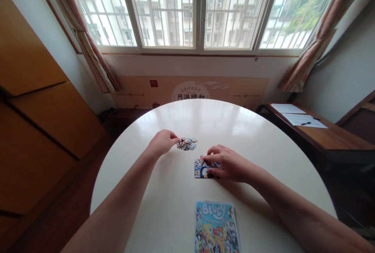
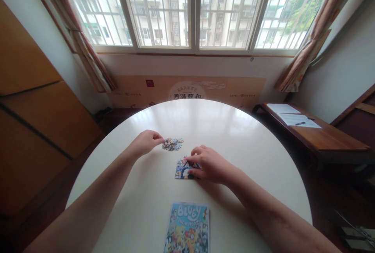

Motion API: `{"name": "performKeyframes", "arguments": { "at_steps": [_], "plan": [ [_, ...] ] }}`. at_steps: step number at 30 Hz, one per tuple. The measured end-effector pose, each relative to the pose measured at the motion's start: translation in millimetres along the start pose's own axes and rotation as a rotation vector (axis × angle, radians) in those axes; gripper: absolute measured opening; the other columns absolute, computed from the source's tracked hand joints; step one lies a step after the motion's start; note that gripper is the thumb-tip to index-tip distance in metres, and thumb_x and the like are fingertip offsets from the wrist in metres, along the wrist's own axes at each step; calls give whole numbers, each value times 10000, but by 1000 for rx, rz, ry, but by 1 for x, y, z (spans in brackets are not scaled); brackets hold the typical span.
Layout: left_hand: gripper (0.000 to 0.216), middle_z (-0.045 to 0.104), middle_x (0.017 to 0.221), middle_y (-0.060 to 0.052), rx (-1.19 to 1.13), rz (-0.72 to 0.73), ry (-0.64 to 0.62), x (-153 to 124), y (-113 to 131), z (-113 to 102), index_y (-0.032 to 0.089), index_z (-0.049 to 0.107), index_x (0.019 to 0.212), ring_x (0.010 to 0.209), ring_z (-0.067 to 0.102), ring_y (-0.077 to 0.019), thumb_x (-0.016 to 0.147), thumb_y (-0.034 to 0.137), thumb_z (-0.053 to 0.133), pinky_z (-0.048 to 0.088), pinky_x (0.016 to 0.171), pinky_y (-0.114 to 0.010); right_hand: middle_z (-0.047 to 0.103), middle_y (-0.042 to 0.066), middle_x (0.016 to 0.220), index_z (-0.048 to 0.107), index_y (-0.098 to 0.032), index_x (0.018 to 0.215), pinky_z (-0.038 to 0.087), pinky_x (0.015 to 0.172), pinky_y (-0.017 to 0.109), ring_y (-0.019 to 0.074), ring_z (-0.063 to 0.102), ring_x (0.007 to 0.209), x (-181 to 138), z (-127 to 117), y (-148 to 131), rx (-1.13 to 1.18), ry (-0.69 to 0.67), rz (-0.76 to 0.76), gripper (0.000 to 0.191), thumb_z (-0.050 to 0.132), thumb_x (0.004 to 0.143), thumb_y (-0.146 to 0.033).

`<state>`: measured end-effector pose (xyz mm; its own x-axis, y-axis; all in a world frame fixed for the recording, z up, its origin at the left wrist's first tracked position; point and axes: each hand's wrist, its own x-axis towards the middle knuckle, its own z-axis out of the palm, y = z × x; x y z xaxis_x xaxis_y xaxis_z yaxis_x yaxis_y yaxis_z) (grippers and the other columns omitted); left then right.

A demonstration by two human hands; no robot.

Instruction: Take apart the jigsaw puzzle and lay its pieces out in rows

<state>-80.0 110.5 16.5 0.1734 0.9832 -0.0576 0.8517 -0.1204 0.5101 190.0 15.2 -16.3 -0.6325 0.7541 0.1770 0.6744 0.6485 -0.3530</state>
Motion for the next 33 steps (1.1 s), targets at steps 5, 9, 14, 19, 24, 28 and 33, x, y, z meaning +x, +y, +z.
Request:
{"name": "performKeyframes", "arguments": {
  "at_steps": [5, 9, 14, 19, 24, 28, 33],
  "plan": [
    [266, 734, 773, -60, -7, 9, -16, 1, 1, 6, 156, 757, 832, 730, 641, -207, 832, 390, 630, 414, 612, -282, 629, 88, 1187, 658, -290, 1300, 475, 970, 389, 220, 571, 1075, 0, -1, -1, 2, 1, -3, 403, 668, 899, -333],
    [228, 748, 813, -53, -6, 32, 20, 0, 5, 13, 180, 766, 842, 778, 660, -207, 850, 366, 634, 438, 659, -280, 630, 85, 1183, 659, -288, 1296, 474, 974, 390, 220, 569, 1077, 0, -1, -1, 2, -2, -5, 398, 664, 900, -333],
    [189, 752, 969, -45, 125, 111, 259, -9, 19, 18, 217, 771, 912, 909, 660, -221, 884, 304, 605, 464, 767, -295, 629, 86, 1186, 655, -287, 1301, 472, 972, 392, 223, 568, 1078, 0, -1, 0, -1, -3, -3, 401, 659, 904, -339],
    [182, 740, 979, -45, 182, 309, 141, -28, 38, 20, 224, 779, 912, 902, 662, -220, 887, 284, 609, 481, 793, -307, 631, 94, 1177, 660, -279, 1293, 476, 957, 386, 226, 570, 1069, 0, 1, 1, -5, 7, -11, 392, 659, 909, -361],
    [193, 730, 1078, -76, 232, 415, -93, -39, 44, 30, 213, 776, 977, 1017, 652, -268, 848, 304, 666, 488, 855, -348, 627, 104, 1195, 645, -244, 1292, 490, 947, 396, 236, 569, 1085, 1, 4, -1, -19, 31, 4, 410, 670, 897, -350],
    [255, 716, 1120, -90, 232, 475, -99, -39, 43, 38, 214, 761, 1070, 1029, 645, -274, 881, 329, 636, 483, 888, -366, 637, 105, 1186, 654, -213, 1242, 494, 943, 399, 230, 575, 1079, 0, 0, 1, -22, 81, 2, 376, 677, 890, -341],
    [198, 701, 1060, -77, 220, 512, -134, -37, 44, 46, 240, 779, 991, 954, 649, -258, 868, 306, 640, 484, 834, -357, 673, 67, 1078, 736, -236, 1061, 491, 906, 372, 199, 599, 995, -4, -8, 9, -26, 91, 49, 207, 682, 891, -341]
  ]
}}
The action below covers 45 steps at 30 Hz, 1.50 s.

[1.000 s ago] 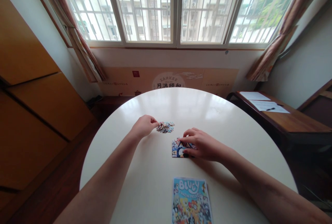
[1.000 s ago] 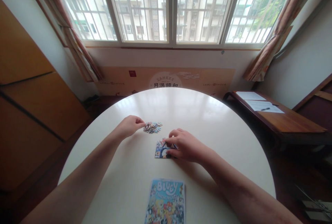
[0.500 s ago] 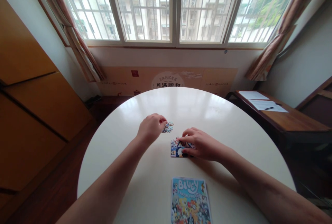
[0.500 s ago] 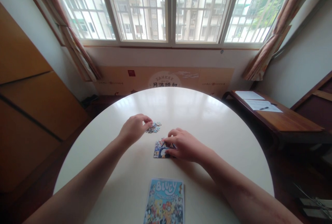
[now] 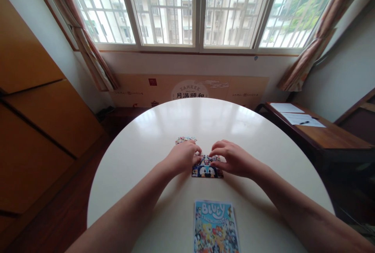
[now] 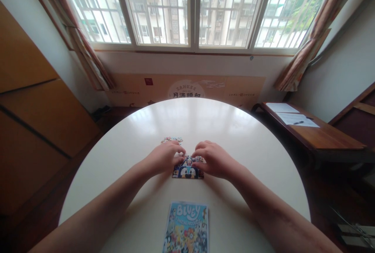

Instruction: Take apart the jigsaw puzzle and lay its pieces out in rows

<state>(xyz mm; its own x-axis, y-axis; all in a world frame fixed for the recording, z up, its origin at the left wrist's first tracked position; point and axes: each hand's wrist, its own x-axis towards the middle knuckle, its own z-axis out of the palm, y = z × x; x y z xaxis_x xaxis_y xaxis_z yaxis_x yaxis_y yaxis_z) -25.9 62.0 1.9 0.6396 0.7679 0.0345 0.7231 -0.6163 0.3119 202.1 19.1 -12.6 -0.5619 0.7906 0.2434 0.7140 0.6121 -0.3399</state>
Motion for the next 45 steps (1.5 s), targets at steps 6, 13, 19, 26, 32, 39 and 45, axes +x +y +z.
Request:
{"name": "performKeyframes", "arguments": {
  "at_steps": [6, 13, 19, 26, 32, 39, 45],
  "plan": [
    [172, 691, 1023, -60, -32, -10, 8, 3, -2, 4, 241, 775, 956, 944, 639, -249, 838, 288, 658, 477, 846, -359, 679, 56, 1050, 744, -266, 1087, 475, 872, 356, 194, 592, 970, 0, 0, -1, -2, -51, -5, 245, 728, 844, -288],
    [175, 719, 1017, -50, -77, -23, 48, 3, -3, 6, 228, 741, 955, 968, 643, -246, 799, 275, 677, 478, 864, -361, 672, 54, 1044, 745, -276, 1098, 466, 863, 346, 190, 585, 968, 0, -1, -4, 6, -51, -14, 260, 725, 838, -268],
    [152, 756, 963, -29, -108, -33, 35, 3, 2, 2, 224, 727, 918, 924, 665, -237, 785, 208, 654, 482, 825, -354, 673, 55, 1044, 748, -281, 1099, 468, 854, 343, 190, 589, 958, 0, 0, -4, 2, -44, -16, 260, 722, 840, -281],
    [171, 766, 910, -14, -272, -53, 25, 5, -3, 3, 230, 742, 888, 877, 680, -205, 768, 172, 635, 496, 769, -311, 677, 56, 1050, 756, -282, 1081, 465, 850, 341, 198, 595, 971, 0, 0, -4, -9, -54, -10, 245, 727, 838, -284],
    [143, 764, 881, -27, -401, -137, 83, 6, -14, -7, 208, 740, 879, 828, 688, -192, 798, 191, 623, 515, 753, -295, 677, 64, 1052, 748, -269, 1112, 470, 852, 339, 193, 597, 964, 0, 0, -4, -11, -52, -19, 270, 727, 843, -283],
    [191, 752, 859, -41, -338, -404, 279, 7, -53, -28, 186, 740, 942, 786, 672, -200, 793, 261, 647, 503, 710, -291, 673, 76, 1066, 741, -261, 1132, 477, 871, 340, 194, 602, 980, 1, 2, -3, 11, -43, -23, 279, 722, 857, -308],
    [187, 751, 866, -34, -301, -460, 284, 10, -56, -23, 191, 721, 967, 803, 671, -192, 804, 268, 670, 478, 705, -272, 667, 67, 1082, 717, -277, 1176, 472, 892, 356, 200, 594, 985, 3, 9, -5, -6, -26, -3, 314, 717, 866, -329]
  ]
}}
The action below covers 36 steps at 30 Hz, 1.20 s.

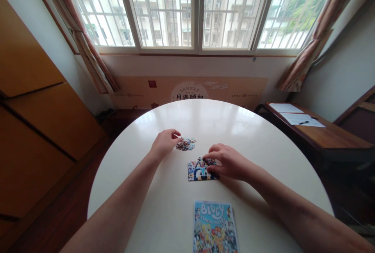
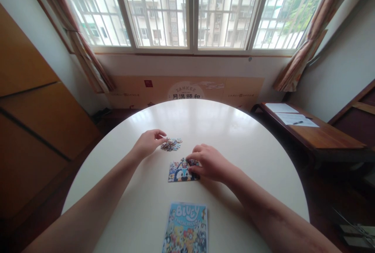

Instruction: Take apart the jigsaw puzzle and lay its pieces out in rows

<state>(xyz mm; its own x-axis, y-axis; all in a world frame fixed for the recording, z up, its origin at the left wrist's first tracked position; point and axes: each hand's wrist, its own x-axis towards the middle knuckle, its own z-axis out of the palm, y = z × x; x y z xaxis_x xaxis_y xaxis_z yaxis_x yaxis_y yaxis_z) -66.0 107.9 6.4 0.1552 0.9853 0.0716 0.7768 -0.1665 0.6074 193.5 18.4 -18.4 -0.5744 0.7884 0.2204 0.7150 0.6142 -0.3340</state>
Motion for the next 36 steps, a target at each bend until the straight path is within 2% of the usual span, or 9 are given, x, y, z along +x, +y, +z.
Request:
{"name": "performKeyframes", "arguments": {
  "at_steps": [6, 9, 12, 17, 21, 28, 36],
  "plan": [
    [194, 732, 954, -44, 172, 64, 67, -4, 1, 3, 214, 723, 1006, 886, 652, -215, 864, 295, 619, 463, 764, -297, 668, 73, 1072, 710, -276, 1182, 461, 878, 359, 203, 583, 978, 2, 5, -2, -40, 24, 1, 299, 681, 896, -360],
    [196, 714, 977, -58, 218, 167, 68, -11, 11, 4, 215, 747, 977, 889, 646, -217, 886, 291, 591, 472, 786, -306, 674, 81, 1055, 713, -262, 1179, 462, 876, 360, 197, 589, 963, 1, 1, -1, -41, 47, -1, 279, 605, 949, -376],
    [212, 705, 1021, -67, 210, 306, -47, -23, 25, 11, 219, 770, 978, 865, 656, -209, 892, 292, 591, 488, 783, -309, 681, 77, 1028, 744, -248, 1104, 464, 864, 346, 188, 595, 952, -1, -5, 2, -19, 52, 22, 237, 588, 956, -345],
    [218, 702, 1095, -67, 294, 406, -222, -40, 41, 24, 230, 772, 1022, 990, 648, -249, 857, 307, 652, 497, 850, -341, 680, 59, 1021, 753, -272, 1081, 461, 845, 330, 184, 592, 949, -4, -10, 7, 7, 28, 22, 215, 685, 879, -297],
    [179, 695, 1069, -61, 341, 386, -274, -43, 44, 27, 235, 778, 964, 995, 640, -255, 828, 296, 680, 498, 850, -355, 679, 46, 1030, 746, -301, 1110, 455, 851, 334, 185, 585, 953, -3, -9, 3, 8, -9, 21, 259, 721, 853, -303],
    [153, 710, 1032, -58, 296, 326, -270, -42, 45, 31, 218, 761, 930, 1005, 641, -258, 797, 256, 695, 492, 869, -359, 672, 46, 1038, 759, -304, 1091, 445, 847, 330, 185, 581, 957, -1, -12, -2, 3, -45, 42, 239, 718, 856, -300],
    [112, 757, 931, -30, 163, 289, -273, -41, 45, 34, 210, 739, 854, 909, 679, -237, 778, 178, 662, 499, 773, -331, 675, 44, 1034, 759, -322, 1102, 443, 841, 328, 188, 584, 953, -1, -11, -2, -1, -55, 48, 251, 717, 856, -300]
  ]
}}
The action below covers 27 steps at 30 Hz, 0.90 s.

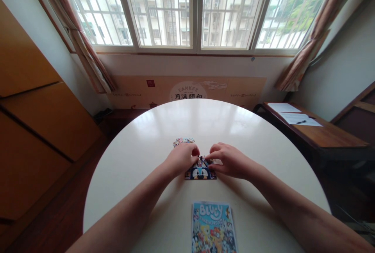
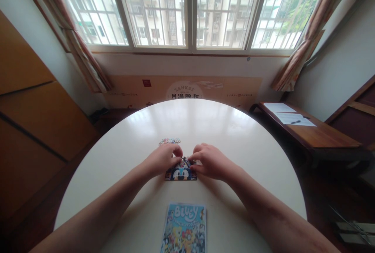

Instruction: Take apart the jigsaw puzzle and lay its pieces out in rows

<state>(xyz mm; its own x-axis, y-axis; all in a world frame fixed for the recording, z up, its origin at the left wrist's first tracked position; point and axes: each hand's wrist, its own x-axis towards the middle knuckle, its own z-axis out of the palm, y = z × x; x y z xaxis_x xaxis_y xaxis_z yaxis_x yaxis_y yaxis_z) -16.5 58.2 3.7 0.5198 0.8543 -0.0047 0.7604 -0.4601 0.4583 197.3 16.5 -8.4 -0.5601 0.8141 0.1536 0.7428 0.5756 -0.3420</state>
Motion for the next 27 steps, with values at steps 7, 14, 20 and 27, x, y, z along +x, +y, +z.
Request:
{"name": "performKeyframes", "arguments": {
  "at_steps": [7, 14, 20, 27],
  "plan": [
    [126, 768, 881, -24, -261, -60, 97, 10, -29, -15, 195, 751, 857, 838, 694, -194, 805, 193, 636, 508, 774, -300, 680, 54, 1037, 763, -298, 1095, 443, 837, 324, 192, 594, 953, 1, 0, 2, 11, -2, -8, 245, 722, 853, -296],
    [115, 755, 850, -35, -145, -254, 262, 16, -60, -35, 194, 749, 847, 818, 678, -200, 809, 249, 656, 481, 735, -296, 681, 56, 1020, 766, -282, 1084, 449, 846, 314, 185, 597, 944, 2, 1, 4, 32, 1, -25, 238, 728, 849, -296],
    [125, 731, 860, -26, 27, -272, 335, 16, -59, -29, 219, 743, 874, 810, 650, -200, 843, 281, 639, 451, 715, -295, 680, 48, 1013, 761, -295, 1093, 450, 851, 308, 184, 599, 955, 2, 2, 5, 30, 8, -31, 248, 728, 847, -293],
    [164, 701, 869, -37, 77, 51, 355, 8, -34, -24, 209, 752, 887, 740, 622, -175, 875, 270, 600, 460, 703, -295, 679, 55, 1016, 758, -283, 1096, 448, 839, 305, 189, 602, 967, 4, 3, 6, 24, 19, -36, 256, 735, 842, -300]
  ]
}}
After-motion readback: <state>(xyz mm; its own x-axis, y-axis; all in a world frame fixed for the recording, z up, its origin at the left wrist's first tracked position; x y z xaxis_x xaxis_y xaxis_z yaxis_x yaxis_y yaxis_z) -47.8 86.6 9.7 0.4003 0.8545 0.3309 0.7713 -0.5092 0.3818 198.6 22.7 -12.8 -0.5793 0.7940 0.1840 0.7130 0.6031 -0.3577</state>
